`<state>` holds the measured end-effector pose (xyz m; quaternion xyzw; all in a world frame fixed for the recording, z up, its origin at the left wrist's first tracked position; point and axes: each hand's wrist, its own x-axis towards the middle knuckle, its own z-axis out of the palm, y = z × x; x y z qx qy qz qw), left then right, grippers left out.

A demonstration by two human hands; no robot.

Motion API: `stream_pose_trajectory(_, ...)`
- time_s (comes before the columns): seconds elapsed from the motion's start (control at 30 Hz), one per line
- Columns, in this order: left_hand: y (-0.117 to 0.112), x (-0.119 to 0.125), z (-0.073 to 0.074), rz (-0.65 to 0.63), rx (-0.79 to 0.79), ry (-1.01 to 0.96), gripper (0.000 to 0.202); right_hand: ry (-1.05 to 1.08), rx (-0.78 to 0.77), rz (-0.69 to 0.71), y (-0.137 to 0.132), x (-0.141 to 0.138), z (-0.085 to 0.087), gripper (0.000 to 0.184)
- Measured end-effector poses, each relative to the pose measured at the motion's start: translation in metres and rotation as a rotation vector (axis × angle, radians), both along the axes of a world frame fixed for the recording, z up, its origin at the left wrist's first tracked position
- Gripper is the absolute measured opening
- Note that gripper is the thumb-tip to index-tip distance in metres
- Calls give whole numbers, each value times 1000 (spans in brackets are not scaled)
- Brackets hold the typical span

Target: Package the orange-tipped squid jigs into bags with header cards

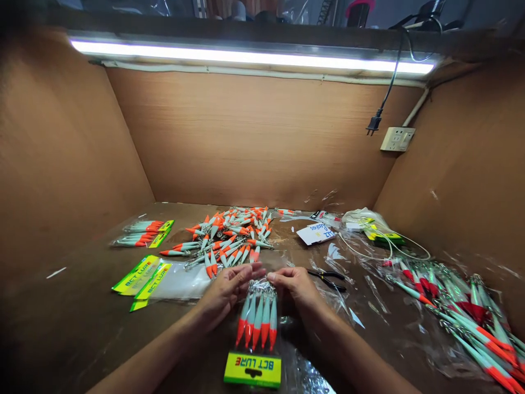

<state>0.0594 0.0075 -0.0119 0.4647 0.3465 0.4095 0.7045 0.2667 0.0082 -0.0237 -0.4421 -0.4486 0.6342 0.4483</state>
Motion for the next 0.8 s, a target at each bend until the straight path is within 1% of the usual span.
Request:
stream_pose_trajectory(0.07,2,0,-3,28,4,34,52,-85,-9,31,-1,-3,-4,39)
stream_pose_trajectory(0.1,3,0,-5,44,13,52,52,-170,44,8,-2,-5,-4,39)
stream_pose_trajectory(0.13,4,1,-8,65,24,65,51,-280,146,-50,-3,-6,-3,38)
stream_pose_trajectory(0.17,5,2,-10,87,37,79,52,-401,292,-138,-4,-6,0,36)
stream_pose_trajectory(0.23,7,3,-12,128,86,113,52,-623,645,-320,-7,-9,7,32)
stream_pose_trajectory(0.27,7,4,-12,153,128,134,50,-709,813,-363,-9,-11,12,31)
stream_pose_trajectory(0.3,6,5,-10,175,188,157,48,-786,947,-347,-10,-14,17,30)
stream_pose_trajectory(0.33,5,5,-8,195,260,185,44,-860,1039,-291,-11,-18,21,30)
stream_pose_trajectory(0.37,3,5,-6,212,337,221,39,-933,1097,-220,-11,-23,25,29)
stream_pose_trajectory(0.4,1,4,-3,227,409,267,34,-1009,1131,-154,-11,-28,29,29)
stream_pose_trajectory(0.47,-3,2,1,247,519,376,28,-1157,1151,-66,-9,-37,35,27)
stream_pose_trajectory(0.57,-7,-4,3,275,608,523,28,-1333,1164,11,-7,-45,39,21)
stream_pose_trajectory(0.63,-9,-6,1,294,637,586,27,-1405,1184,29,-7,-47,38,17)
stream_pose_trajectory(0.7,-9,-7,-1,307,643,612,26,-1397,1187,17,-5,-48,35,18)
stream_pose_trajectory(0.73,-9,-7,-2,305,638,610,26,-1345,1166,0,-3,-48,34,18)
stream_pose_trajectory(0.8,-8,-7,-3,286,605,556,26,-1125,1046,-76,6,-46,33,19)
